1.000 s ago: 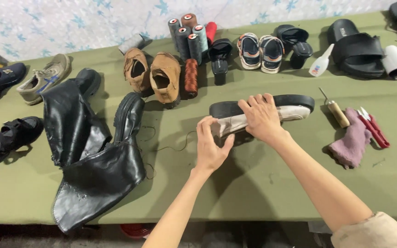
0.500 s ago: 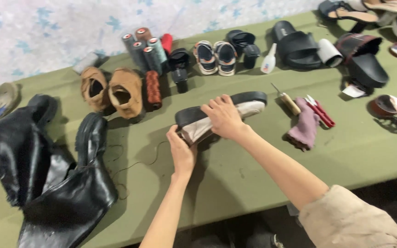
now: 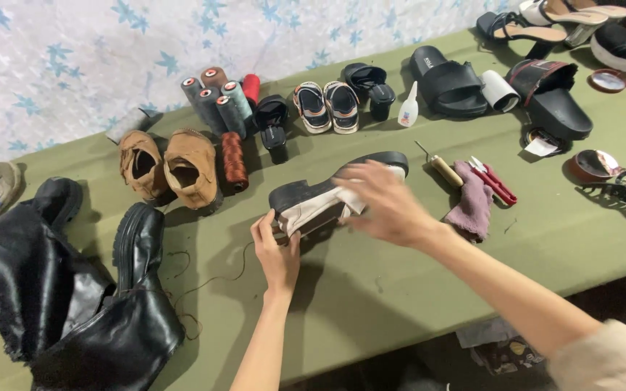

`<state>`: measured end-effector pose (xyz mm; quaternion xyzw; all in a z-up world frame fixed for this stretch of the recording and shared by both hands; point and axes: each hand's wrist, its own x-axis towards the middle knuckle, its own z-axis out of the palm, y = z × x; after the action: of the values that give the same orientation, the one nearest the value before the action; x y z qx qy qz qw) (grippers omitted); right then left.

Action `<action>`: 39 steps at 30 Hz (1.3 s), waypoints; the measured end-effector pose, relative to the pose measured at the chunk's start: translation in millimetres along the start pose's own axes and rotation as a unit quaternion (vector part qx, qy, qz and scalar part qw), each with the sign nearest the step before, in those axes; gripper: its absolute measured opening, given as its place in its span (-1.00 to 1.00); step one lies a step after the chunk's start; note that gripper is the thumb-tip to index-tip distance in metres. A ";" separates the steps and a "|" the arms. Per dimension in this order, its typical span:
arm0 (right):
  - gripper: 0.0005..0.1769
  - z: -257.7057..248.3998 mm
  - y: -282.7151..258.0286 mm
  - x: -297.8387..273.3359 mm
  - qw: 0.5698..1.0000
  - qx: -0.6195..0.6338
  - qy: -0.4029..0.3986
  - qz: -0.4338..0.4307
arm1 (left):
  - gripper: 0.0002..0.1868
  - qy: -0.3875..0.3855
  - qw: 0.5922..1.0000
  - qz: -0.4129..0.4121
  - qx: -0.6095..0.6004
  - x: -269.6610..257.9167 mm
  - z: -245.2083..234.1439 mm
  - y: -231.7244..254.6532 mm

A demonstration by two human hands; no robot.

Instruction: The person prepares a spool of thread and a needle, then uses a stitching awl to puncture the sole of a white shoe. They pull the thread through the holes to sew the sole, repeating the process along the edge of the shoe.

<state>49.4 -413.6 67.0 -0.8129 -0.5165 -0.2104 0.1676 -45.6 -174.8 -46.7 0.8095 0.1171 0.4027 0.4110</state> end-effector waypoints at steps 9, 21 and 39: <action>-0.61 50.3 177.6 -120.7 0.901 -0.290 -0.054 0.318 | -0.27 0.017 1.000 0.004 0.009 -4.1 3.9 2.3; -0.66 -11.7 83.5 -73.9 0.875 -0.086 -0.066 0.471 | -0.39 -0.004 0.999 0.014 -0.034 -6.4 -9.0 2.5; -0.68 23.5 -66.0 -44.4 0.918 0.044 -0.214 0.331 | -0.13 0.012 0.981 0.069 0.182 -2.8 -0.2 3.6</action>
<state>-23.5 -409.1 27.7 -0.9548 -0.2503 0.0586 0.1489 -48.1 -178.3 -45.4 0.8719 0.1374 0.4115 0.2272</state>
